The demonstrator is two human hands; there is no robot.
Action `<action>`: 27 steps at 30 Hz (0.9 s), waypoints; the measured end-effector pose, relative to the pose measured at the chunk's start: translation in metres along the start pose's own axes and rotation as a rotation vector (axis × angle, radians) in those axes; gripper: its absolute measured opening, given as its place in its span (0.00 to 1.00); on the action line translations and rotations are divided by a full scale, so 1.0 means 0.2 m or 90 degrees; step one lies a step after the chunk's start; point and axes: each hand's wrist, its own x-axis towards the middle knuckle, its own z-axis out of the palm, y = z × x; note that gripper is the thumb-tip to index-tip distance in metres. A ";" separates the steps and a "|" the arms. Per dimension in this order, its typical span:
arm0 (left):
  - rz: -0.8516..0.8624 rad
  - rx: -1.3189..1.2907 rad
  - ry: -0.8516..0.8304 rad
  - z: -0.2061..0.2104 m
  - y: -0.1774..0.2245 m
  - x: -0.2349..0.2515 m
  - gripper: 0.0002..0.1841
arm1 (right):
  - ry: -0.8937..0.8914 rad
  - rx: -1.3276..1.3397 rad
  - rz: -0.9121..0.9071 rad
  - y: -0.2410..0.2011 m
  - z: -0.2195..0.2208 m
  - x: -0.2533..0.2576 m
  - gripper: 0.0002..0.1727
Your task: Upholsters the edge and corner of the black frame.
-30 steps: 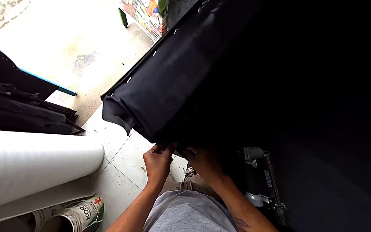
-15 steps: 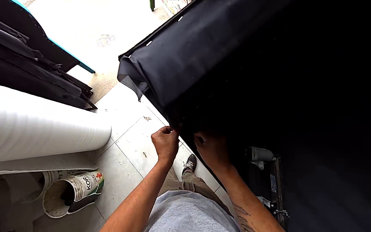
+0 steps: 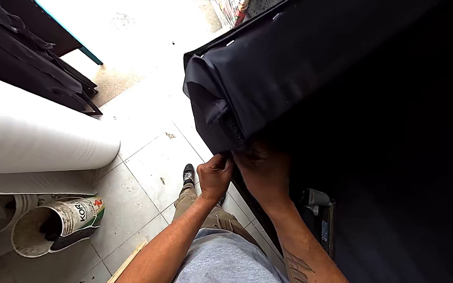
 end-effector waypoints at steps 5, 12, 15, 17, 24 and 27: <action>0.019 -0.035 -0.027 -0.03 -0.02 0.01 0.05 | 0.016 0.170 0.037 0.00 -0.10 0.07 0.09; -0.114 -0.198 -0.025 -0.01 0.06 -0.03 0.09 | 0.030 0.186 0.029 -0.02 -0.09 0.06 0.11; -0.184 -0.251 0.002 0.00 0.09 -0.01 0.03 | 0.031 0.163 0.027 -0.03 -0.10 0.05 0.10; -0.159 -0.245 -0.011 0.01 0.09 0.00 0.05 | 0.034 0.155 0.021 -0.02 -0.11 0.04 0.11; -0.061 -0.131 -0.100 -0.08 0.05 -0.02 0.06 | 0.051 0.244 0.009 0.00 -0.11 0.02 0.15; -0.010 -0.251 -0.196 -0.31 0.32 -0.03 0.14 | 0.069 0.266 0.023 0.00 -0.12 0.02 0.14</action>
